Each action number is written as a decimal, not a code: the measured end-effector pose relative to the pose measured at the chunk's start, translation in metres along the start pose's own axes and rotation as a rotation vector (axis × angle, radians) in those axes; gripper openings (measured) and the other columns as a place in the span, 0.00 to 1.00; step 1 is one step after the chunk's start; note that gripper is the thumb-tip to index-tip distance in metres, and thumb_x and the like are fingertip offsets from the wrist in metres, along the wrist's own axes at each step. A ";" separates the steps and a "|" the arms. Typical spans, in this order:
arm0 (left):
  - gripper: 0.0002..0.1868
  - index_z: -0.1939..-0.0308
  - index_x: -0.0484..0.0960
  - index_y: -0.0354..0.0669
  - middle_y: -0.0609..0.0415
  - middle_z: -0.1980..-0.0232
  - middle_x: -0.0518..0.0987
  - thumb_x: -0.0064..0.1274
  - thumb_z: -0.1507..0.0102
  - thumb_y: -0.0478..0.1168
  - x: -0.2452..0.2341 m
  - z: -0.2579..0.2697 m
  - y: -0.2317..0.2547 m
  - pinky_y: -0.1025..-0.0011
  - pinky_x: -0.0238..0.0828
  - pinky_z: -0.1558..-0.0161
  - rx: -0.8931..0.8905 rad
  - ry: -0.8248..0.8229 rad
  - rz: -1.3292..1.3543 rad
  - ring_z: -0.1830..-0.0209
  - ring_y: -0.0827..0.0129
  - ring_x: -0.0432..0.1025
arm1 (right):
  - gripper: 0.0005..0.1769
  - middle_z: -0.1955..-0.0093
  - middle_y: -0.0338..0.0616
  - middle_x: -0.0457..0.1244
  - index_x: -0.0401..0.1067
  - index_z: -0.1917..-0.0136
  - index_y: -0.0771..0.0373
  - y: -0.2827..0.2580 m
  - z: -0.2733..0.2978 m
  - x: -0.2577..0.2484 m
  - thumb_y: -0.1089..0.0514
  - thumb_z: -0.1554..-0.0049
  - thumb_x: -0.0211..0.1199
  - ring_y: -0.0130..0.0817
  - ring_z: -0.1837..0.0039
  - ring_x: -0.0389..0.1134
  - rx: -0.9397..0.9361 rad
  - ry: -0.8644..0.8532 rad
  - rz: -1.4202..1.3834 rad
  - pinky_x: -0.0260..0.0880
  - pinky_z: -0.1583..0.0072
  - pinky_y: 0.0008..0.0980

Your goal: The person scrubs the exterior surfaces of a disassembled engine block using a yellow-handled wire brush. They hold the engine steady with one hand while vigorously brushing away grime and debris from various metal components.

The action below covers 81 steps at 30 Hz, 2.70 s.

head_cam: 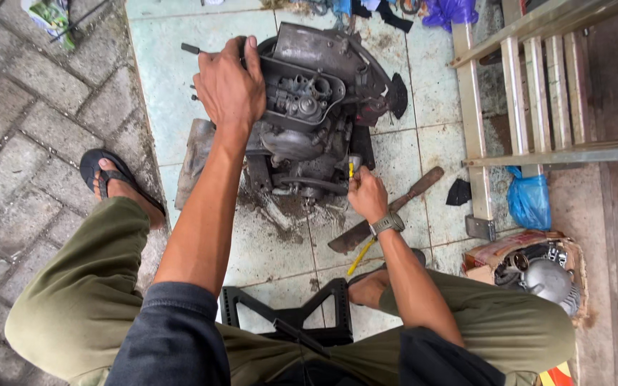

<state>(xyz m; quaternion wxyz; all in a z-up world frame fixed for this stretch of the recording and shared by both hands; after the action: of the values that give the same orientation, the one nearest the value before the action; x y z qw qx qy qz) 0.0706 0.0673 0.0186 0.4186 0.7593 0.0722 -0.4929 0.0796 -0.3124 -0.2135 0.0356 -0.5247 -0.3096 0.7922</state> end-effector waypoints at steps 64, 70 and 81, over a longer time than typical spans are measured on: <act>0.24 0.45 0.85 0.53 0.39 0.58 0.83 0.36 0.23 0.60 0.008 -0.004 -0.014 0.49 0.66 0.41 0.003 -0.114 -0.081 0.48 0.41 0.70 | 0.08 0.56 0.58 0.71 0.73 0.50 0.61 -0.028 -0.022 -0.034 0.62 0.43 0.58 0.56 0.53 0.75 0.067 0.287 -0.524 0.76 0.53 0.51; 0.23 0.43 0.84 0.60 0.48 0.59 0.79 0.35 0.24 0.61 0.012 -0.005 -0.019 0.53 0.66 0.38 -0.066 -0.145 -0.086 0.45 0.47 0.71 | 0.08 0.58 0.56 0.71 0.69 0.48 0.55 -0.051 -0.035 -0.035 0.55 0.39 0.54 0.56 0.51 0.75 0.077 0.275 -0.295 0.76 0.52 0.53; 0.24 0.42 0.84 0.62 0.49 0.54 0.79 0.35 0.24 0.62 0.011 -0.001 -0.017 0.51 0.64 0.36 -0.101 -0.170 -0.055 0.40 0.48 0.70 | 0.09 0.60 0.58 0.71 0.71 0.47 0.55 -0.040 -0.044 -0.030 0.56 0.40 0.55 0.58 0.51 0.74 0.110 0.228 -0.311 0.75 0.52 0.56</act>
<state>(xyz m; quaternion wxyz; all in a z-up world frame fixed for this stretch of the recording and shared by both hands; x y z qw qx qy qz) 0.0685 0.0757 0.0004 0.4474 0.6903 0.0820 -0.5627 0.1200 -0.2716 -0.1800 0.2210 -0.5542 -0.3372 0.7282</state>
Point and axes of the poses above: each hand's wrist, its own z-axis away from the middle knuckle, its own x-axis out of the palm, y = z × x, the point moved 10 cm from there along -z, towards the middle knuckle
